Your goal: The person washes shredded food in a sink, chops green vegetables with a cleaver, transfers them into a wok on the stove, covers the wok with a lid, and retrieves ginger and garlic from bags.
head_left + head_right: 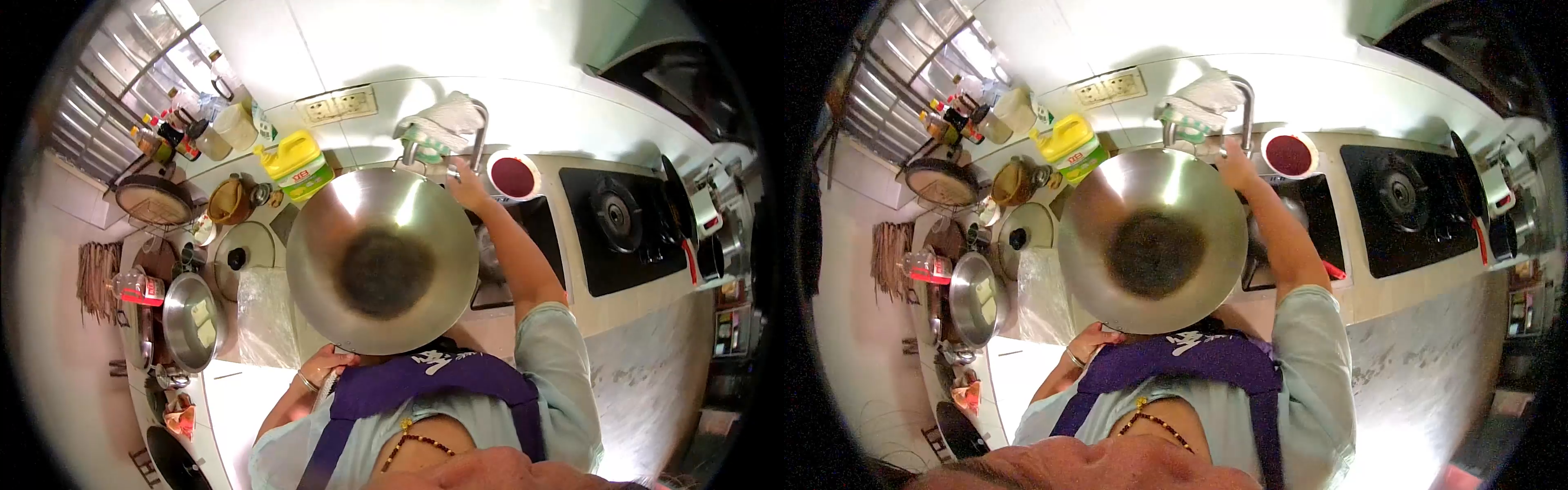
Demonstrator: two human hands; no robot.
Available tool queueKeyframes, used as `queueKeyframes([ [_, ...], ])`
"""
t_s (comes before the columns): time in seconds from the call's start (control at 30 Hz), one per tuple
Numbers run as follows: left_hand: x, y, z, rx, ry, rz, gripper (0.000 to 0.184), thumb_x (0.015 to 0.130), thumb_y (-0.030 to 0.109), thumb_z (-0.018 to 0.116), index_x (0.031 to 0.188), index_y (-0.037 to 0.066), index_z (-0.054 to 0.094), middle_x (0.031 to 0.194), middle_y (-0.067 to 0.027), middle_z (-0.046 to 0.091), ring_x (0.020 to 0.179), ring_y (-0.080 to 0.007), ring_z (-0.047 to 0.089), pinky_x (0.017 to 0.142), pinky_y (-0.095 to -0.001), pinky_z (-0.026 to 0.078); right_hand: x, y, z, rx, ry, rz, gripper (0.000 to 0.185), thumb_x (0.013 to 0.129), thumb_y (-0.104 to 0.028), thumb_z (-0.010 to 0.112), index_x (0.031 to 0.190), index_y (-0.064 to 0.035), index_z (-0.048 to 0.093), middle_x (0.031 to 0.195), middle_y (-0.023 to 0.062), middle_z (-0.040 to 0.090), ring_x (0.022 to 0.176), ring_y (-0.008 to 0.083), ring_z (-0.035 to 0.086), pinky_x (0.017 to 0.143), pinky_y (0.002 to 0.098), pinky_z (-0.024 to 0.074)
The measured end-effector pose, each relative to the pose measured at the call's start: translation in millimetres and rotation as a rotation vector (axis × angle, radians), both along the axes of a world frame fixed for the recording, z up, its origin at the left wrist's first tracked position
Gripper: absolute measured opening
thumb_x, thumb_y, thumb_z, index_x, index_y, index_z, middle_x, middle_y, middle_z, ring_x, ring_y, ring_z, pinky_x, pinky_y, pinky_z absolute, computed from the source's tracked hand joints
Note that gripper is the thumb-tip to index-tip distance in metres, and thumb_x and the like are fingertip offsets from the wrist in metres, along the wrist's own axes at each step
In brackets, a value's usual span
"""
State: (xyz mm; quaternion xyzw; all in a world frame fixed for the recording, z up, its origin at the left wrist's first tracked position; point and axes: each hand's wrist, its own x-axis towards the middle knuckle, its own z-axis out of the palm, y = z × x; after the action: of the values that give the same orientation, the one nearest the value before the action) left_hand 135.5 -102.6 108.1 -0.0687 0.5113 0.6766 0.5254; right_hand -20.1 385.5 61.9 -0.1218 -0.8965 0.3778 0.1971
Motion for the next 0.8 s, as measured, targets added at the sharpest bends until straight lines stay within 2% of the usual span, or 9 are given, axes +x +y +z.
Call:
queueKeyframes([
  [0.1, -11, -6, -21, -0.011, -0.021, -0.034, 0.043, 0.080, 0.007, 0.063, 0.118, 0.001, 0.045, 0.095, -0.0073, 0.059, 0.082, -0.0135, 0.057, 0.070, -0.0236, 0.046, -40, 4, -1, 0.182, -0.131, -0.001, 0.043, 0.086, -0.021, 0.046, 0.126, -0.0050, 0.043, 0.127, 0.0212, 0.045, 0.110, 0.0341, 0.050, 0.093, 0.0398, 0.0390],
  [0.13, -10, -8, -35, 0.003, -0.023, -0.055, 0.044, 0.080, 0.005, 0.063, 0.120, 0.001, 0.044, 0.098, -0.0068, 0.059, 0.087, -0.0159, 0.058, 0.079, -0.0272, 0.047, -49, 5, -1, 0.280, -0.215, 0.079, 0.042, 0.085, -0.023, 0.047, 0.123, -0.0060, 0.045, 0.126, 0.0209, 0.045, 0.112, 0.0352, 0.047, 0.095, 0.0402, 0.0368],
  [0.23, -9, 13, -9, -0.047, -0.052, 0.069, 0.046, 0.081, 0.007, 0.061, 0.122, 0.002, 0.039, 0.090, -0.0086, 0.058, 0.074, -0.0117, 0.057, 0.054, -0.0162, 0.043, -58, -8, 7, 0.605, -0.500, 0.306, 0.038, 0.083, -0.028, 0.051, 0.115, -0.0073, 0.051, 0.120, 0.0205, 0.049, 0.111, 0.0360, 0.046, 0.096, 0.0420, 0.0347],
  [0.33, -15, 31, 18, -0.087, -0.037, 0.121, 0.045, 0.081, 0.005, 0.060, 0.120, 0.004, 0.038, 0.087, -0.0096, 0.057, 0.071, -0.0115, 0.055, 0.051, -0.0167, 0.041, -59, -29, 13, 0.126, -0.292, 0.064, 0.036, 0.082, -0.025, 0.053, 0.114, -0.0069, 0.051, 0.119, 0.0196, 0.050, 0.110, 0.0342, 0.048, 0.095, 0.0411, 0.0363],
  [0.43, -19, 9, -21, 0.015, -0.087, -0.049, 0.059, 0.082, 0.013, 0.061, 0.130, 0.006, 0.029, 0.100, -0.0109, 0.057, 0.089, -0.0169, 0.059, 0.074, -0.0268, 0.051, -63, 4, -40, 0.068, -0.250, 0.205, 0.039, 0.083, -0.022, 0.056, 0.116, -0.0048, 0.050, 0.120, 0.0204, 0.051, 0.112, 0.0341, 0.048, 0.095, 0.0389, 0.0368],
  [0.53, -20, 12, -19, -0.053, -0.079, -0.075, 0.059, 0.082, 0.013, 0.062, 0.130, 0.005, 0.029, 0.098, -0.0117, 0.057, 0.086, -0.0168, 0.059, 0.071, -0.0247, 0.050, -28, -9, -10, 0.103, 0.103, 0.231, 0.041, 0.085, -0.019, 0.055, 0.118, 0.0029, 0.046, 0.114, 0.0237, 0.053, 0.106, 0.0352, 0.052, 0.090, 0.0375, 0.0412],
  [0.63, -14, 15, -26, 0.041, -0.107, 0.003, 0.055, 0.082, 0.011, 0.062, 0.127, 0.005, 0.031, 0.094, -0.0127, 0.057, 0.074, -0.0140, 0.055, 0.058, -0.0208, 0.045, 9, -4, -39, 0.207, 0.150, 0.135, 0.043, 0.083, -0.025, 0.060, 0.117, -0.0016, 0.048, 0.119, 0.0214, 0.050, 0.112, 0.0363, 0.047, 0.095, 0.0399, 0.0368],
  [0.77, -12, 22, -18, 0.098, -0.220, 0.084, 0.049, 0.082, 0.005, 0.059, 0.124, 0.005, 0.034, 0.088, -0.0112, 0.055, 0.061, -0.0099, 0.048, 0.050, -0.0177, 0.039, 90, -23, -13, -0.180, -0.116, 0.161, 0.039, 0.085, -0.021, 0.058, 0.116, 0.0004, 0.048, 0.121, 0.0223, 0.048, 0.112, 0.0326, 0.048, 0.091, 0.0354, 0.0400],
  [0.8, -11, 21, -23, 0.124, -0.253, 0.106, 0.049, 0.082, 0.004, 0.059, 0.124, 0.005, 0.035, 0.087, -0.0107, 0.054, 0.060, -0.0095, 0.047, 0.049, -0.0175, 0.038, 113, -31, 1, -0.104, -0.098, 0.153, 0.037, 0.085, -0.020, 0.058, 0.115, 0.0007, 0.048, 0.121, 0.0220, 0.048, 0.112, 0.0315, 0.048, 0.090, 0.0354, 0.0405],
])
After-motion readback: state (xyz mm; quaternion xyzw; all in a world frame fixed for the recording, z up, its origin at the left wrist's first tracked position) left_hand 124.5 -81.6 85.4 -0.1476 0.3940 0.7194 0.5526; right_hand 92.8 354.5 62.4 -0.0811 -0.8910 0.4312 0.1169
